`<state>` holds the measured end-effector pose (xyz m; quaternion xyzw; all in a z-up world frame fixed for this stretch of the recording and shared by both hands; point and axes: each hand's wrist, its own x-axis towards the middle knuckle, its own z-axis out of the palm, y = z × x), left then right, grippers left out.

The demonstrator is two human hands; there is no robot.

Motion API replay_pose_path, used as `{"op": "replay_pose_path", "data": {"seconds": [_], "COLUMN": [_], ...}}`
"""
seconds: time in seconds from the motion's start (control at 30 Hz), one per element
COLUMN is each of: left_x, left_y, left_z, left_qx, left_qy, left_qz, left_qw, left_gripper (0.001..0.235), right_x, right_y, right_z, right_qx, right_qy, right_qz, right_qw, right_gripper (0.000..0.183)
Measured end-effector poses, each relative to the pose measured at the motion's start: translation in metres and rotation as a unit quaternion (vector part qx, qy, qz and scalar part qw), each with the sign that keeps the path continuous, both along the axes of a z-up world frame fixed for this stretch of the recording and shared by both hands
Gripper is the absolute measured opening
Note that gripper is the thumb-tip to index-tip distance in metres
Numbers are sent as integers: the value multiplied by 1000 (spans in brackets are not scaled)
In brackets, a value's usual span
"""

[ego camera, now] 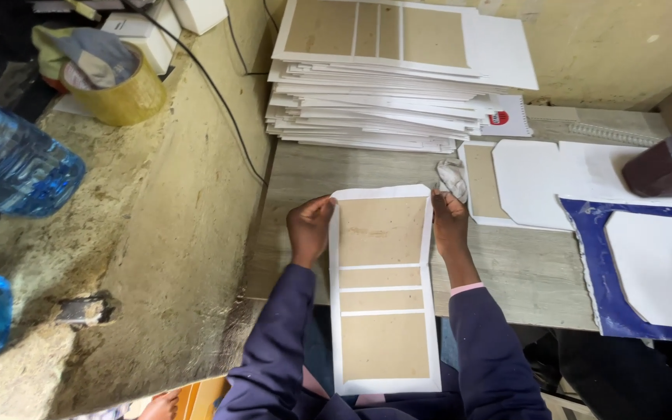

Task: Assembling paper folders by applying adhesive with a cloth and folding the edges manually.

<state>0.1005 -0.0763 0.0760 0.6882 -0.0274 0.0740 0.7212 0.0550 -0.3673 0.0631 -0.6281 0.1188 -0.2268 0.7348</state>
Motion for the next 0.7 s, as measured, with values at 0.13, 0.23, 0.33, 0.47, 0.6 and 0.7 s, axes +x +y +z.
{"op": "replay_pose_path", "data": {"seconds": [0.13, 0.23, 0.33, 0.47, 0.6, 0.7], "left_x": [-15, -10, -2, 11, 63, 92], "left_y": [0, 3, 6, 8, 14, -2], "left_z": [27, 33, 25, 21, -7, -32], "left_qx": [121, -54, -84, -56, 103, 364], "left_qy": [-19, 57, 126, 82, 45, -38], "left_qz": [23, -77, -128, -162, -240, -199], "left_qw": [992, 994, 980, 982, 964, 909], "left_gripper": [22, 26, 29, 23, 16, 20], "right_x": [-21, -14, -14, -8, 11, 65], "right_y": [28, 6, -5, -28, -77, -100], "right_z": [46, 20, 10, 0, -1, -33], "right_qx": [44, 130, 135, 82, -132, -275], "right_qy": [-24, -43, -29, -18, 88, 143], "right_qz": [-12, 17, 24, 88, 212, 272], "right_qw": [999, 991, 990, 993, 964, 911], "right_gripper": [20, 14, 12, 12, 21, 18]}}
